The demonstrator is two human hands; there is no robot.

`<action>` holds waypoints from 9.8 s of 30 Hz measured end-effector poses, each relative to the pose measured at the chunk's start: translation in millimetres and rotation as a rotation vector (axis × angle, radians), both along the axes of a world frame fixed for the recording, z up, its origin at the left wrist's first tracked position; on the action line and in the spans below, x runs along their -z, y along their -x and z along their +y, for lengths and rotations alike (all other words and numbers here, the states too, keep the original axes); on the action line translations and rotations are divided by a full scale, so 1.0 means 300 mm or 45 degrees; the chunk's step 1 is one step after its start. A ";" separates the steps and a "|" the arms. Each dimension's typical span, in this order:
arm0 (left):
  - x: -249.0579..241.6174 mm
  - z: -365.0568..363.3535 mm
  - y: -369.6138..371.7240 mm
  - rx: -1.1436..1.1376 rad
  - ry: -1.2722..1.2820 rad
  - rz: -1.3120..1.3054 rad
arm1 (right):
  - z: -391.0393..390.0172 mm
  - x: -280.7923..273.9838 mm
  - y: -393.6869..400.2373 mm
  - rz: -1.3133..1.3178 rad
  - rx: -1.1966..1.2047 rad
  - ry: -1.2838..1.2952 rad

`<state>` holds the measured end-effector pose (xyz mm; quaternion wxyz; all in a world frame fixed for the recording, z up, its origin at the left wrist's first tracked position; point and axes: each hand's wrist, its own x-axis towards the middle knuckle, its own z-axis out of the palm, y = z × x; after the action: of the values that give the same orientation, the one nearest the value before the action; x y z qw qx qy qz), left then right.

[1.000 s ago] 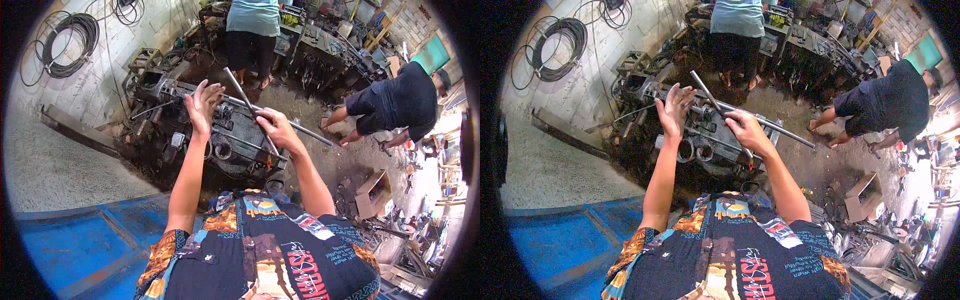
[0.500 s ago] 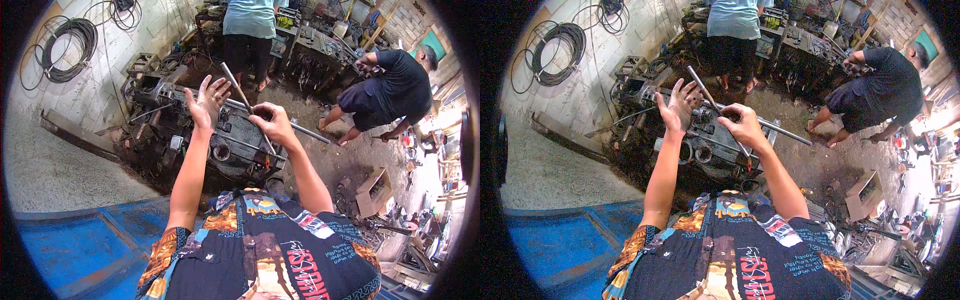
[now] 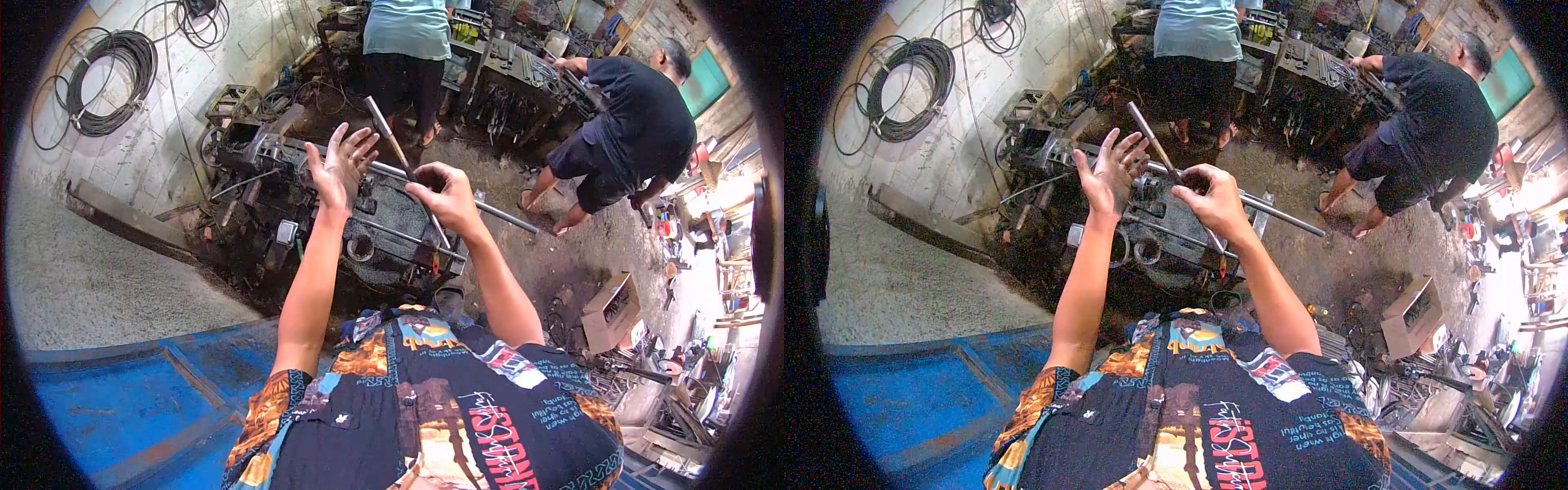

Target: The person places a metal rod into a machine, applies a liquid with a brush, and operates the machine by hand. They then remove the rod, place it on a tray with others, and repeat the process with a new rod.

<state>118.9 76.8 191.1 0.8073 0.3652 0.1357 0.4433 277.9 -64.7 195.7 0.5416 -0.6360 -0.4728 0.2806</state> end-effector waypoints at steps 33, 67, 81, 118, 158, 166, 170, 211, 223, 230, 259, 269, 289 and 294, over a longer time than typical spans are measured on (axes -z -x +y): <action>0.012 0.034 -0.064 -0.067 0.061 -0.035 | 0.042 -0.040 -0.184 1.566 0.619 -0.618; 0.258 -0.655 -0.960 0.658 -0.475 0.529 | -1.041 0.354 -0.617 0.906 1.800 -0.884; 0.684 -1.937 -1.304 1.967 -0.999 0.545 | -1.933 0.855 -0.405 0.713 2.603 -0.419; 1.783 -2.151 -1.011 2.204 -1.954 0.725 | -2.031 2.136 -0.052 0.795 2.648 0.992; 1.828 -2.152 -0.823 2.466 -2.056 0.901 | -2.265 2.169 0.248 1.016 2.501 1.416; 1.673 -2.120 -0.882 2.257 -2.094 0.782 | -2.243 1.969 0.292 1.005 2.727 0.709; 1.499 -2.124 -0.940 2.181 -2.044 0.776 | -2.213 1.790 0.234 1.250 2.604 -0.139; 0.036 -0.292 -0.187 0.144 -0.445 0.362 | -0.417 0.100 -0.115 1.006 0.686 -0.849; 0.051 -0.138 -0.194 0.117 -0.065 0.222 | -0.267 0.054 -0.105 1.156 0.495 -0.744; 0.087 -0.048 -0.246 0.152 0.058 0.126 | -0.222 -0.016 -0.102 1.024 0.461 -0.658; 0.095 -0.195 -0.427 0.185 0.047 0.213 | -0.453 0.162 -0.344 1.525 0.383 -0.780; 0.096 -0.224 -0.423 0.150 -0.003 0.404 | -0.461 0.211 -0.301 1.544 0.554 -0.552; 0.266 -0.154 -0.361 0.168 -0.400 0.761 | -0.450 0.314 -0.359 -0.677 0.268 0.216; 0.292 -0.054 -0.326 -0.074 -1.872 1.185 | -0.619 0.420 -0.347 -0.751 0.310 0.341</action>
<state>216.8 60.4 103.5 0.2175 0.9344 0.1404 0.2448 382.0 -250.5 69.7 0.3229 -0.8069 -0.4886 0.0773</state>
